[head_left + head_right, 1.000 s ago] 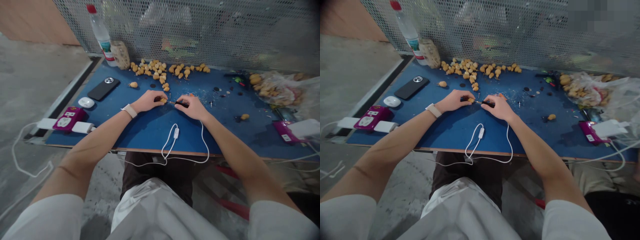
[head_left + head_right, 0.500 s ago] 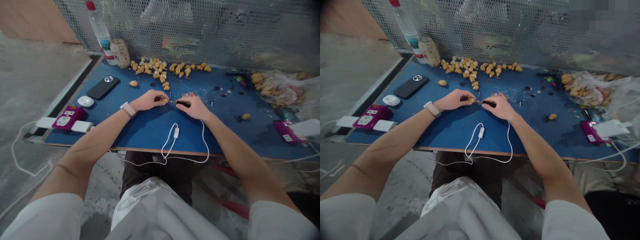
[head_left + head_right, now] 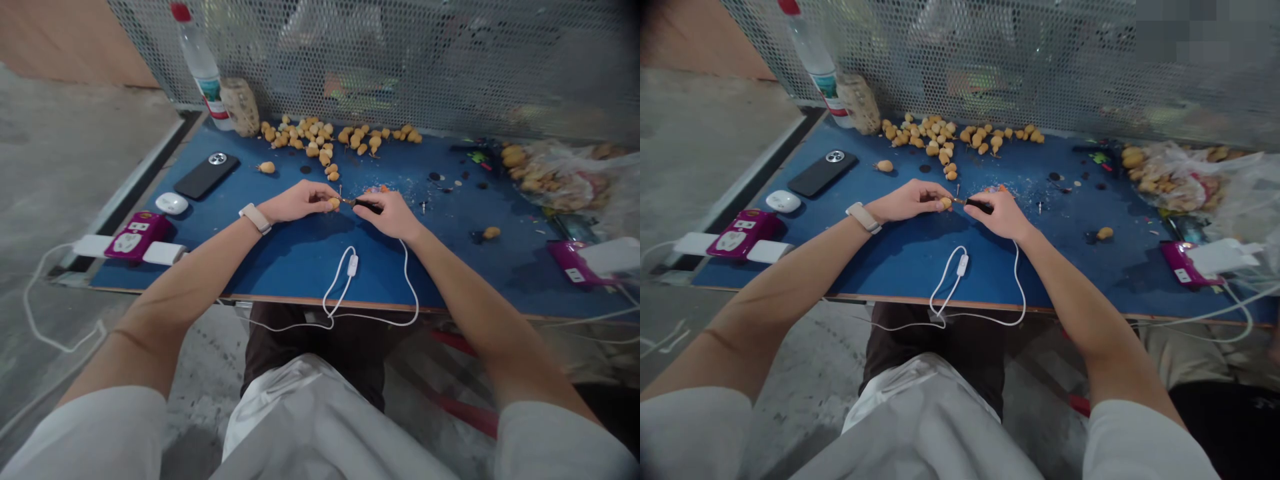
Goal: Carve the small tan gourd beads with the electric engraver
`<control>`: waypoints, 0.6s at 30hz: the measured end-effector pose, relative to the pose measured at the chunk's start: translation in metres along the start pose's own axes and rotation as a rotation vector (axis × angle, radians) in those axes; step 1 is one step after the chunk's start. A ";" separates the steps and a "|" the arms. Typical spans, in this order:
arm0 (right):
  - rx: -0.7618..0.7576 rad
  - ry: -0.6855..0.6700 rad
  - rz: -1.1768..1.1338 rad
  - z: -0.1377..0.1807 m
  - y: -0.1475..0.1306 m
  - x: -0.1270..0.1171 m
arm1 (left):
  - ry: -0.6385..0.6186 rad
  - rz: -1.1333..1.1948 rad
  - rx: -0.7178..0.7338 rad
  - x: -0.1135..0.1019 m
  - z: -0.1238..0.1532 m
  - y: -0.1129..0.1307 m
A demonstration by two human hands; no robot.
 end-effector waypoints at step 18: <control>0.020 -0.029 -0.016 0.002 0.009 -0.001 | 0.096 -0.002 0.005 -0.002 -0.001 -0.002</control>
Point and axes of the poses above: each hand's wrist, its own z-axis away from the middle knuckle, its own x-axis out of the palm, y = z × x, the point moved 7 cm from there along -z, towards the middle knuckle, and after that the axes turned 8 degrees about y, right-handed, at the moved point
